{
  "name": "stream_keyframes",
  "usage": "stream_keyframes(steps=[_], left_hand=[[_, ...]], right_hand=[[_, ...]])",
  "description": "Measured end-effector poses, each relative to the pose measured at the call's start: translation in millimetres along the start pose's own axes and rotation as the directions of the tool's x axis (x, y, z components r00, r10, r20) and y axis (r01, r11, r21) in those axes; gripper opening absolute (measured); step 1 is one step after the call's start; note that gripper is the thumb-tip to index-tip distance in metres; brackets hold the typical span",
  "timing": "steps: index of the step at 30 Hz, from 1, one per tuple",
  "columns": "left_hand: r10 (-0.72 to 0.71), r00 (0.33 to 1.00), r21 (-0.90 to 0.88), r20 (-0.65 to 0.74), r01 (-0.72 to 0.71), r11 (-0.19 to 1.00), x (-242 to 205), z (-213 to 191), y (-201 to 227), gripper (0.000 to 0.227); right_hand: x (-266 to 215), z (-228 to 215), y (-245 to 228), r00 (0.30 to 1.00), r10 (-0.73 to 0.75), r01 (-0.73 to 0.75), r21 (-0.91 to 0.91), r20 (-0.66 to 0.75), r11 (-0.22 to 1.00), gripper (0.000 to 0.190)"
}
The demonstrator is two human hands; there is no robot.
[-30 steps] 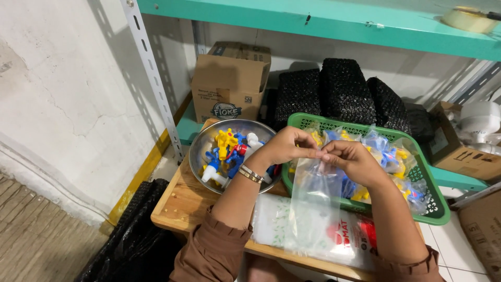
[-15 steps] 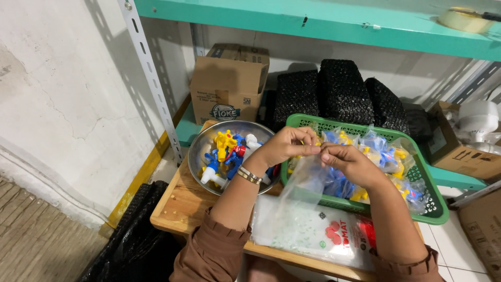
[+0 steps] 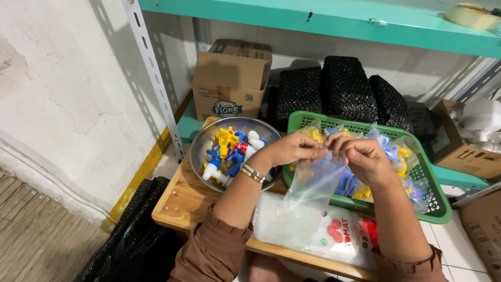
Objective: The person packs small blue and yellow plastic parts into clear plastic bags. They pick parts from a metal bowl, place them into bags, and arrange the filled bags in a green basket.
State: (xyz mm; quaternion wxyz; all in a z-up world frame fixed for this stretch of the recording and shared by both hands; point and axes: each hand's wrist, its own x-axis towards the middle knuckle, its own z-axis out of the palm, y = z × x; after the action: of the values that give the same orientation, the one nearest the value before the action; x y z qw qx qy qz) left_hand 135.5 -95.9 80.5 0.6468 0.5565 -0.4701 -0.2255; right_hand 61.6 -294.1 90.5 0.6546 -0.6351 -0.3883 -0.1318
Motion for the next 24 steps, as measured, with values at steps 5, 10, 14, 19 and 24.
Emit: stream_keyframes(steps=[5,10,14,19,24], left_hand=[[0.038,0.999,-0.079,0.011,-0.037,0.996,-0.9,-3.0,-7.8,0.024],[0.163,0.985,-0.263,-0.048,-0.17,0.95,7.8,-9.0,-23.2,0.015],[0.184,0.981,-0.344,-0.054,-0.191,0.919,7.2,-8.5,-21.5,0.021],[0.128,0.992,-0.186,-0.008,-0.127,0.974,-1.0,-4.9,-6.7,0.02],[0.142,0.99,-0.192,-0.016,-0.143,0.971,3.6,-7.8,-18.5,0.016]], right_hand=[[-9.9,-5.2,12.4,0.998,0.055,-0.047,0.181,-0.037,0.982,0.033],[-18.2,-19.7,23.8,0.989,0.141,-0.131,0.156,-0.053,0.979,0.034],[-15.3,-10.9,14.6,0.977,0.208,-0.209,-0.015,-0.046,0.978,0.039],[-8.8,-7.0,11.3,0.992,0.12,-0.116,0.081,-0.038,0.99,0.047],[-11.3,-7.4,16.1,0.981,0.192,-0.193,-0.06,-0.027,0.979,0.039]])
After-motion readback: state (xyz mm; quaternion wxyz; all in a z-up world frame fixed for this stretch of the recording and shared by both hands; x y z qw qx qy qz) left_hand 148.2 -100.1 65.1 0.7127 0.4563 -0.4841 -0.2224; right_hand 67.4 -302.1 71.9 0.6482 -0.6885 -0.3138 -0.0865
